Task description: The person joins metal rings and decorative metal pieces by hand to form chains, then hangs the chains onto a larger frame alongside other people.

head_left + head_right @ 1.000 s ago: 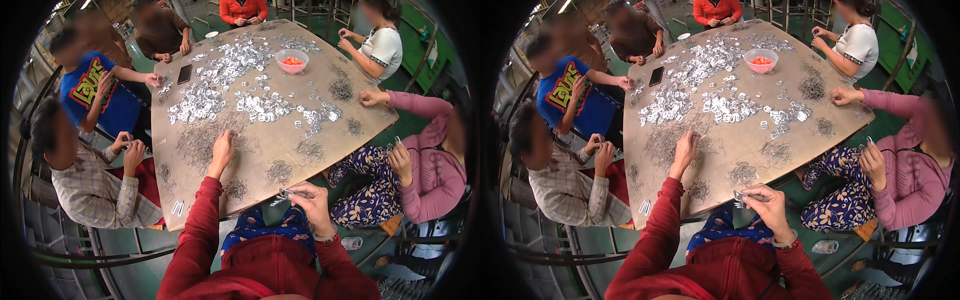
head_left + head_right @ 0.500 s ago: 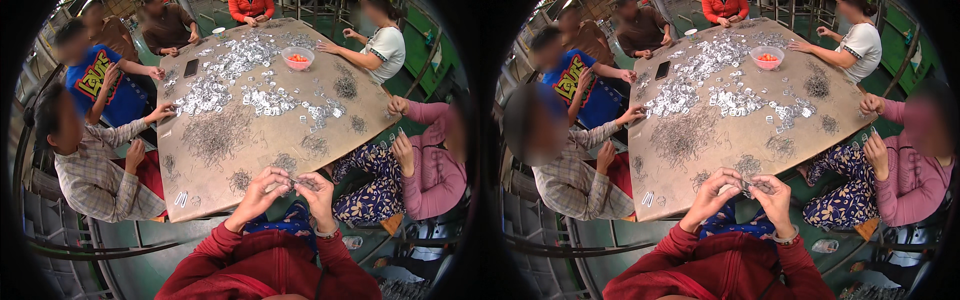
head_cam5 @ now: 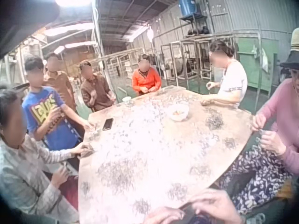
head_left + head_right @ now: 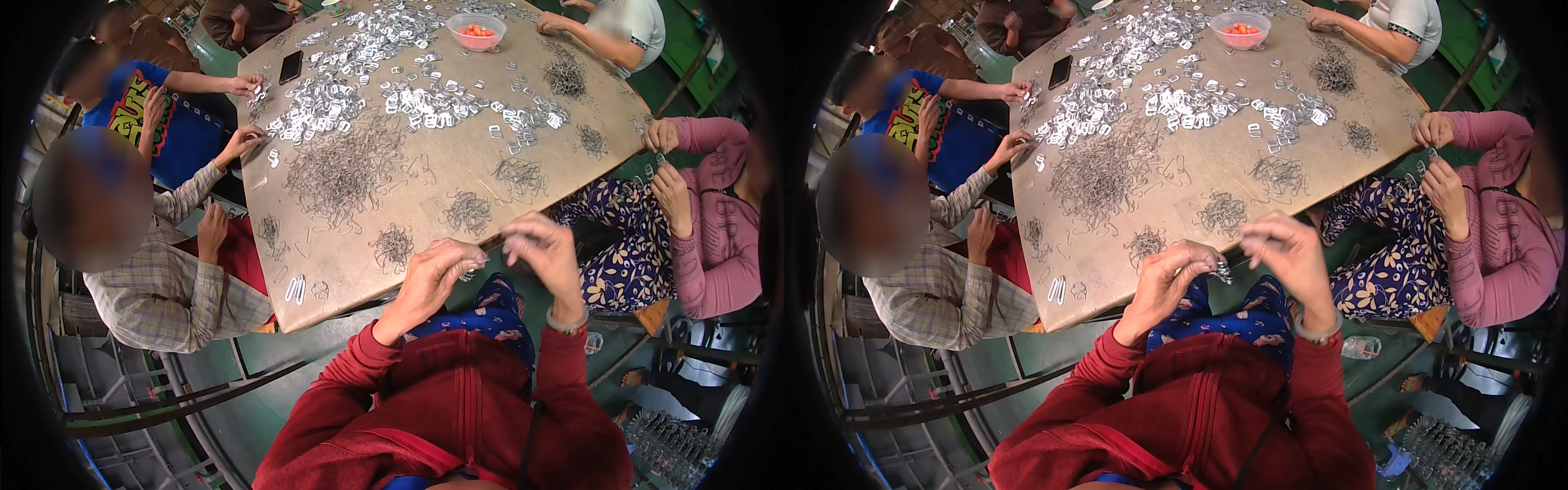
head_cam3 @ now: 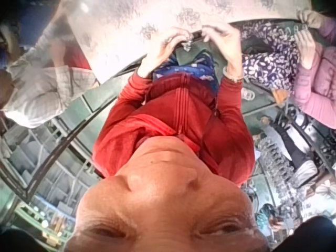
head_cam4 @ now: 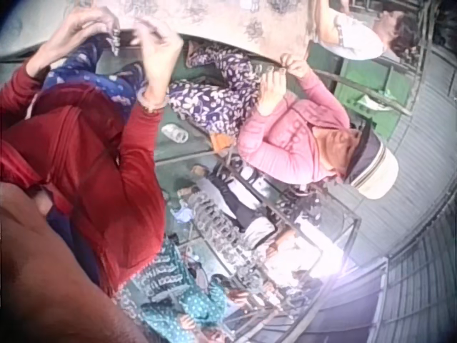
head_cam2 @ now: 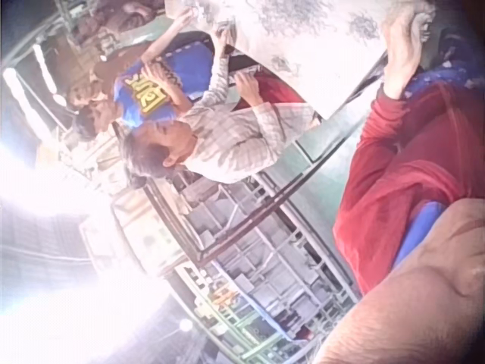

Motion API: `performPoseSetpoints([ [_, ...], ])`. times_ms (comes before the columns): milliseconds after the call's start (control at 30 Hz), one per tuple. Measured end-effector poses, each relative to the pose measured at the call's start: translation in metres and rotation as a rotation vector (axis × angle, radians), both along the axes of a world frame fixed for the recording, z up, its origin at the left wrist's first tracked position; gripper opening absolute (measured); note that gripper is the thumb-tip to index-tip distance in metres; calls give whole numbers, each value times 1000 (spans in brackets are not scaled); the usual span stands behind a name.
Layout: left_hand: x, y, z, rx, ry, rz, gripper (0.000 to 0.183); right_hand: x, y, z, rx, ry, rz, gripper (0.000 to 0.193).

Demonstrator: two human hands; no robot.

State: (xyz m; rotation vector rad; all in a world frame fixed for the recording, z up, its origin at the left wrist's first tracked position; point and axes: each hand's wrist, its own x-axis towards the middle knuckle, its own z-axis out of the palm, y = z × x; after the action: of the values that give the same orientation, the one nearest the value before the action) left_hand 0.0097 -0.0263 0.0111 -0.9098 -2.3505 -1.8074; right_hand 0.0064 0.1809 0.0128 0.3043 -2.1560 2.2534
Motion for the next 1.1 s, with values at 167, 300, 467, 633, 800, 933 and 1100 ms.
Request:
performPoseSetpoints([
  [167,8,-14,-2,37,-52,50,9,-126,11,-36,275,-63,-101,24],
  [300,9,-4,-7,125,-74,-5,9,-220,38,-91,189,-238,-133,39],
  [467,12,-22,-9,136,-87,59,10,-268,17,-127,772,-150,-354,33],
  [633,8,-21,-5,87,-48,64,9,-270,30,-140,1104,163,-354,21],
  [800,10,-19,0,68,-101,118,8,-163,-5,-57,167,-147,-65,15],
  [933,4,-15,-8,-16,-138,205,10,-58,-26,-13,-81,-91,81,20],
  [1100,4,-5,4,-27,-119,189,12,2,-36,15,-93,23,-77,16],
])
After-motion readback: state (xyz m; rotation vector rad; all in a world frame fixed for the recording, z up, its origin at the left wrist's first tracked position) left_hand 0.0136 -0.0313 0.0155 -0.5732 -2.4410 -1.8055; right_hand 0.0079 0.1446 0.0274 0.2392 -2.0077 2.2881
